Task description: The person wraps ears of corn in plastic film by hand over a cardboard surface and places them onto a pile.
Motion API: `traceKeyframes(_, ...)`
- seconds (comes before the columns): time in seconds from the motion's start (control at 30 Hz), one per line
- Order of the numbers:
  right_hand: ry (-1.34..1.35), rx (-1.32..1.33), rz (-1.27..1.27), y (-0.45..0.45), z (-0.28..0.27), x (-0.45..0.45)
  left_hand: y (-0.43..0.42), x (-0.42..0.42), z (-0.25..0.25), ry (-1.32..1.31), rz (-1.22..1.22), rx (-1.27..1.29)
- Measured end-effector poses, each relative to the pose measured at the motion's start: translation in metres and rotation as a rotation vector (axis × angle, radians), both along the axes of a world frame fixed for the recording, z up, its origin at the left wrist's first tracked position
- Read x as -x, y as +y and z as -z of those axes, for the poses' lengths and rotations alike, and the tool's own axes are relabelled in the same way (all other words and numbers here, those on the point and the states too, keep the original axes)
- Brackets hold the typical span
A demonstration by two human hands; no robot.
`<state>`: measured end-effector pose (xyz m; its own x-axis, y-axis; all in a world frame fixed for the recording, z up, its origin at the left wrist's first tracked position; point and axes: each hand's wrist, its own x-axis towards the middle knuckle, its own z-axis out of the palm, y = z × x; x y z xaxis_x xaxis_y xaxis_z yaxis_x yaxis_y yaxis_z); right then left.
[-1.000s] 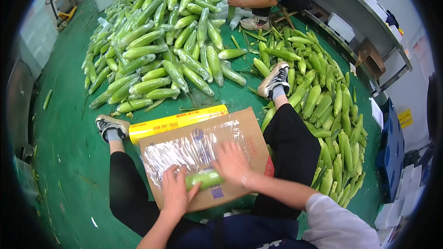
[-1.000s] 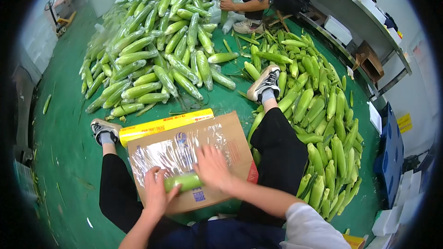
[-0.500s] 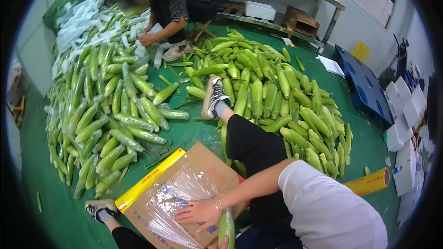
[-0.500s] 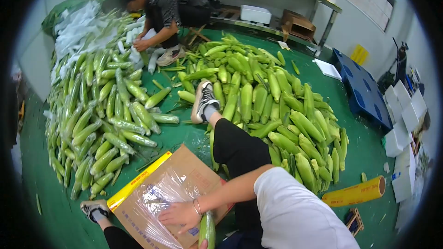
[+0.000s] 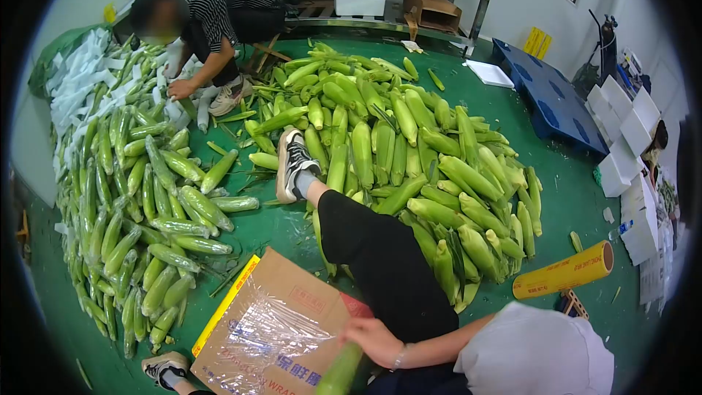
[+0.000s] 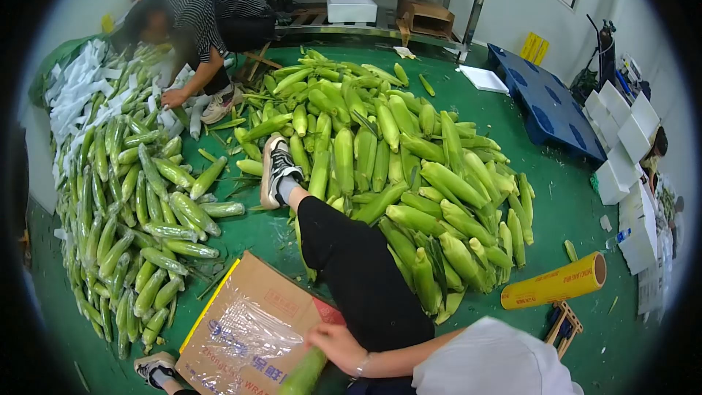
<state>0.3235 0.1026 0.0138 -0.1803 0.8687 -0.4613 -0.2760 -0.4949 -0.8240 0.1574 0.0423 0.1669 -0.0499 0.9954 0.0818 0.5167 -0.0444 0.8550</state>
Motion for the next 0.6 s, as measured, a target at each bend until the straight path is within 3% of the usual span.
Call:
traceKeyframes(0.1, 0.335, 0.469, 0.196, 0.042, -0.02, 0.024, 0.077, -0.038, 0.03, -0.249, 0.045, -0.48)
traceKeyframes(0.13, 0.391, 0.414, 0.21, 0.061, -0.053, 0.031, 0.102, -0.048, 0.041, -0.331, 0.054, -0.566)
traceKeyframes(0.2, 0.387, 0.403, -0.03, 0.11, -0.069, 0.025, 0.155, -0.049, 0.064, -0.421, -0.044, -0.587)
traceKeyframes(0.23, 0.216, 0.377, -0.454, 0.155, -0.071, -0.005, 0.189, -0.041, 0.076, -0.478, -0.121, -0.556)
traceKeyframes(0.27, -0.154, 0.14, -0.763, 0.212, -0.066, -0.026, 0.228, -0.024, 0.087, -0.573, -0.214, -0.491)
traceKeyframes(0.3, -0.708, -0.309, -0.604, 0.259, -0.042, -0.051, 0.275, -0.001, 0.094, -0.837, -0.323, -0.386)
traceKeyframes(0.33, -1.396, -0.522, -0.33, 0.306, -0.018, -0.075, 0.323, 0.04, 0.112, -1.0, -0.421, -0.332)
traceKeyframes(0.37, -1.329, -0.524, -0.067, 0.345, -0.01, -0.113, 0.374, 0.079, 0.118, -1.152, -0.603, -0.259)
traceKeyframes(0.4, -1.59, -0.459, -0.122, 0.386, 0.025, -0.154, 0.404, 0.115, 0.109, -1.317, -0.414, -0.211)
traceKeyframes(0.43, -1.765, -0.214, -0.329, 0.424, 0.056, -0.183, 0.433, 0.161, 0.119, -1.278, -0.328, -0.364)
traceKeyframes(0.47, -1.767, -0.146, -0.416, 0.436, 0.08, -0.197, 0.447, 0.208, 0.124, -1.307, -0.283, -0.321)
traceKeyframes(0.53, -1.741, -0.031, -0.241, 0.432, 0.112, -0.204, 0.434, 0.247, 0.124, -1.205, -0.735, -0.01)
traceKeyframes(0.57, -1.759, -0.183, -0.052, 0.425, 0.116, -0.202, 0.404, 0.262, 0.126, -0.841, -0.77, 0.041)
traceKeyframes(0.6, -1.487, -0.224, 0.077, 0.434, 0.131, -0.223, 0.36, 0.267, 0.115, -0.528, -0.747, -0.001)
